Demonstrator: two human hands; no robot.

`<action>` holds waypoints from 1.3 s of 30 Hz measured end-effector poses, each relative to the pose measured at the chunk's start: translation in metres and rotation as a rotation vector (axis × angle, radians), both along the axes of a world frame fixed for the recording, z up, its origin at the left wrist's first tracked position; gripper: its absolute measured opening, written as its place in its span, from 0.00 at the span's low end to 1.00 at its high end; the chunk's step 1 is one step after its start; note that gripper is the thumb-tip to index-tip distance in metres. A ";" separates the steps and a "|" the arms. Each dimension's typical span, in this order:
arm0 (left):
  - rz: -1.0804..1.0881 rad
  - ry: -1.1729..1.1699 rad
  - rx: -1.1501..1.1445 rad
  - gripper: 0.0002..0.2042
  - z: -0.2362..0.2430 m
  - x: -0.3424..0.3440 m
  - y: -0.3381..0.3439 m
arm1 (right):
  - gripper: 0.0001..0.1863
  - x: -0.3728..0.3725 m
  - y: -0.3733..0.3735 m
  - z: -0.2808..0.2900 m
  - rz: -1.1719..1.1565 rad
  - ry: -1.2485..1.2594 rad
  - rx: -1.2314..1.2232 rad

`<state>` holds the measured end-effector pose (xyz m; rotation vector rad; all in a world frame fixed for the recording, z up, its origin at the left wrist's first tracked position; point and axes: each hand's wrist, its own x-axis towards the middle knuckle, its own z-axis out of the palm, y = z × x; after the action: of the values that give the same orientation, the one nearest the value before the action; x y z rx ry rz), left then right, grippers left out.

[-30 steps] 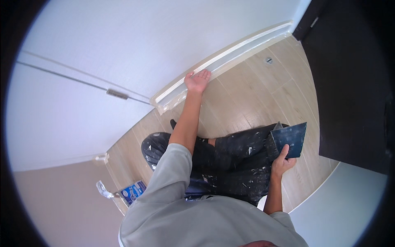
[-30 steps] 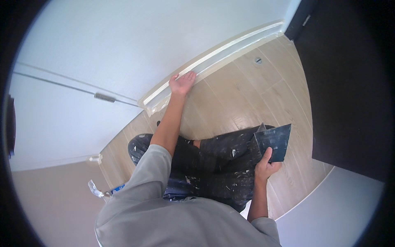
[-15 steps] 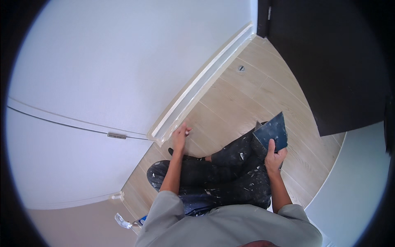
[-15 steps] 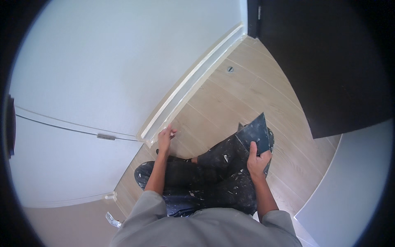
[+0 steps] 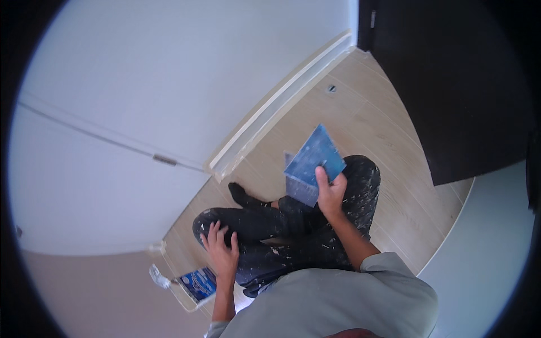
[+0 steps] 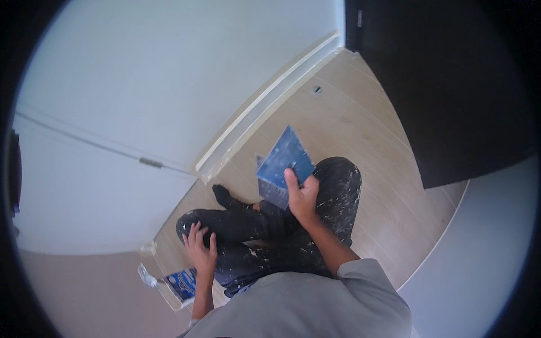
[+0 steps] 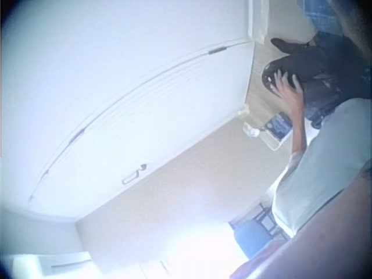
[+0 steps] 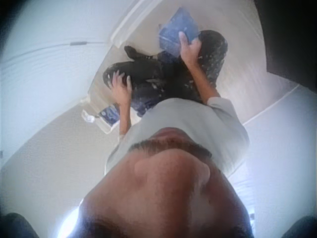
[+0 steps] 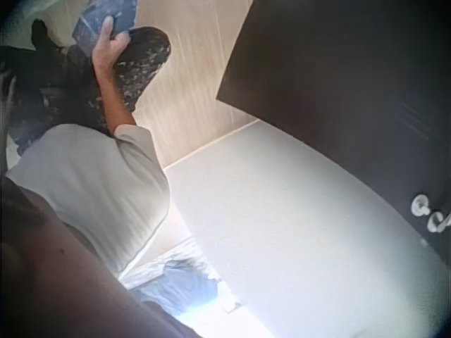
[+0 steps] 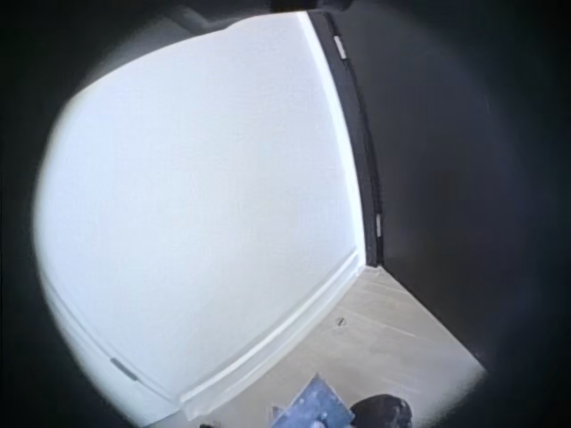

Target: The person sits on the floor and applies a white sealant to the baseboard using a putty knife. They repeatedly scoop the material from a container and smooth it along the trim, occasionally using a second tool to scrape excess.

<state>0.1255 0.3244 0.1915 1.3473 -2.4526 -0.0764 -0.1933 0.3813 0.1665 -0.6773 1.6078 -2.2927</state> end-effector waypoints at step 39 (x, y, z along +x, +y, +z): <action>-0.338 -0.865 -0.299 0.39 -0.169 -0.294 -0.295 | 0.16 -0.052 0.041 -0.050 -0.420 0.072 0.340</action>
<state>-0.1689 0.0298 0.0227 0.9203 -3.1712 0.9357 -0.2450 0.4224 0.1167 -0.3691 2.2849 -2.1810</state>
